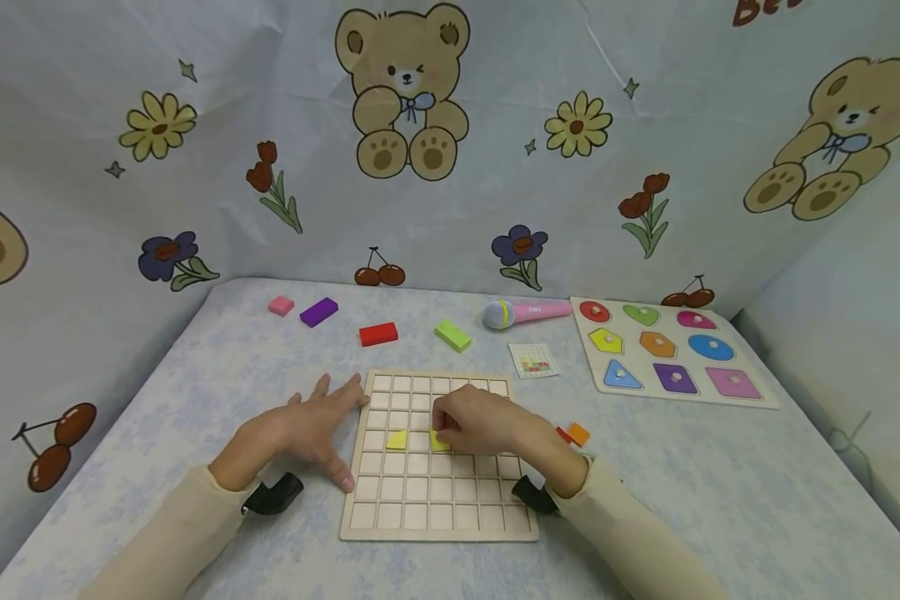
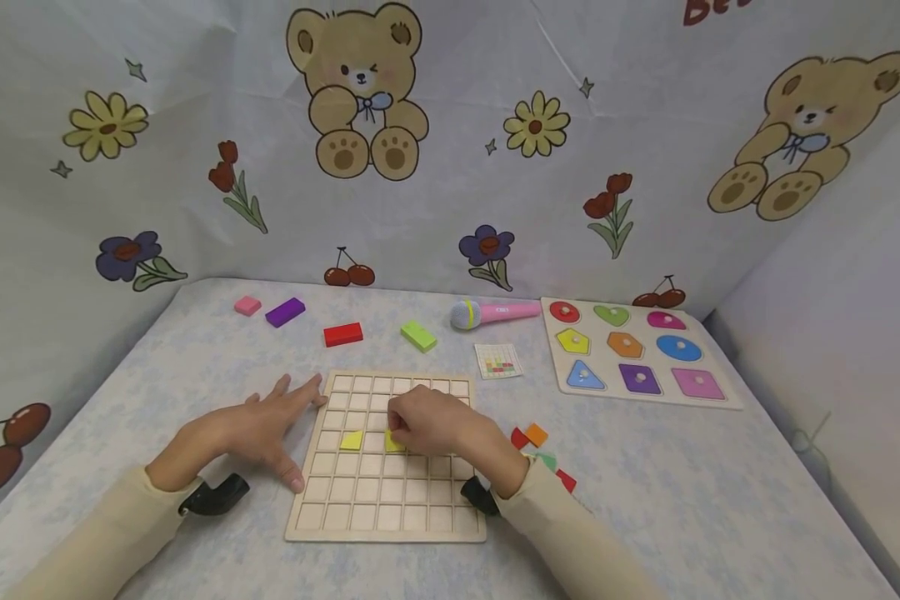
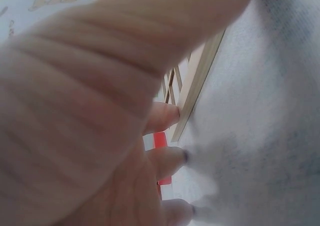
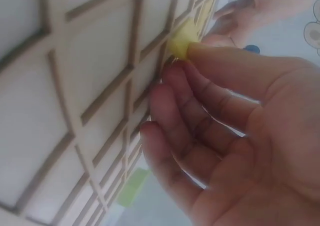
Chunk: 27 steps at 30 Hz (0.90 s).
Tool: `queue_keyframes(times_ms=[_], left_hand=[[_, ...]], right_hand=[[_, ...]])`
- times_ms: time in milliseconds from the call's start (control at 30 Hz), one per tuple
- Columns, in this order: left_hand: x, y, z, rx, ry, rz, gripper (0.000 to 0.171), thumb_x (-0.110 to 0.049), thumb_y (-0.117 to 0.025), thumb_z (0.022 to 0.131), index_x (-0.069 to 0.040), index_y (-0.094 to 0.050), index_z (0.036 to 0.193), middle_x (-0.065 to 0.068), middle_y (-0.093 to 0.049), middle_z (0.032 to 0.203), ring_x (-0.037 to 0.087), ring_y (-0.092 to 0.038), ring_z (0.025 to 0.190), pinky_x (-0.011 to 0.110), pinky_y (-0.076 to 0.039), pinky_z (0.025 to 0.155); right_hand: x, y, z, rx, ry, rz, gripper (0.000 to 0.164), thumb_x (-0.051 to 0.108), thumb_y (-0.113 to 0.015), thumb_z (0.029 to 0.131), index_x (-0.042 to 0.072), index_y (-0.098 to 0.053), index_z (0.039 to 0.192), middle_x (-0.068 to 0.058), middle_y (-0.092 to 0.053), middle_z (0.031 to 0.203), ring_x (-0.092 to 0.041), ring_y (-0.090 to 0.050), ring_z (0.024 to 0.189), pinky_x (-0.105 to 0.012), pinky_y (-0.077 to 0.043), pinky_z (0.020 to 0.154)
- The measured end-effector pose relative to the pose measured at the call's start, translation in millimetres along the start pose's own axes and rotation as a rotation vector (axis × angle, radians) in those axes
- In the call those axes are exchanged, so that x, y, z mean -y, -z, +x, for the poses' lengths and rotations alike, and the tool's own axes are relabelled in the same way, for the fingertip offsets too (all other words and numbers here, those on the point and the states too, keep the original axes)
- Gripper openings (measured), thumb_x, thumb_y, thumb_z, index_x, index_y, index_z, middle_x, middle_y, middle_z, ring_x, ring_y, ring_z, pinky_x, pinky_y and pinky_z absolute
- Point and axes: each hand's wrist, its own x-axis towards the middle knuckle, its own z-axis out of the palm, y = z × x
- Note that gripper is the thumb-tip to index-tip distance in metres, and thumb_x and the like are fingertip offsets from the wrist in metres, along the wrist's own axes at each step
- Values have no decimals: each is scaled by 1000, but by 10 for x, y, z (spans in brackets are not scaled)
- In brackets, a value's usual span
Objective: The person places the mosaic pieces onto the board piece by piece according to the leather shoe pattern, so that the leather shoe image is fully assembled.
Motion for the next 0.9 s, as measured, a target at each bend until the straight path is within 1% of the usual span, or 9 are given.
queue_keyframes(times_ms=[133,267,467,600,667,833,900], left_hand=[[-5,2,-3,-7,-10,7,124,-47,-97,53,-9,-34,153,19,-7,168,56,4,149,83,-4,106],[-17,-4,-10,-8,-2,4,124,-46,-97,53,-9,-33,153,19,-7,168,55,4,150,83,-4,106],[-19,-13,-11,-10,2,14,124,-47,-97,53,-9,-33,153,19,-7,168,56,3,149,83,-5,106],[-15,-16,-11,-3,-6,12,125,-49,-96,54,-10,-32,154,19,-5,168,55,4,150,82,-5,106],[-11,-19,-4,1,0,14,126,-50,-96,54,-10,-31,155,18,-5,168,54,5,150,82,-5,107],[-7,-13,-13,-3,2,18,126,-49,-96,55,-10,-31,155,19,-5,168,54,5,150,82,-5,107],[-9,-9,-29,-8,-9,12,125,-48,-96,55,-10,-31,154,19,-5,168,54,5,150,82,-5,107]], right_hand=[[4,-12,-9,7,-15,-30,5,13,-68,93,15,-66,88,8,-54,72,-5,-48,66,-22,-43,60],[11,-30,-20,-5,-32,-68,7,15,-72,91,17,-67,88,11,-54,72,-3,-49,67,-21,-43,59],[24,-37,-69,-28,-4,-110,7,18,-74,91,18,-67,89,11,-55,76,-5,-50,72,-21,-45,62],[-23,-13,-180,-40,8,-90,6,22,-71,93,17,-68,92,12,-58,79,-6,-53,74,-22,-46,65],[-64,6,-255,-48,5,-72,4,21,-69,94,17,-68,93,12,-59,81,-5,-54,75,-23,-47,66],[-182,86,-460,-59,-28,-33,5,21,-69,94,18,-69,98,13,-60,84,-6,-55,77,-24,-48,67],[-253,118,-552,-65,-29,-18,6,21,-69,94,17,-69,99,13,-60,84,-5,-55,78,-23,-48,69]])
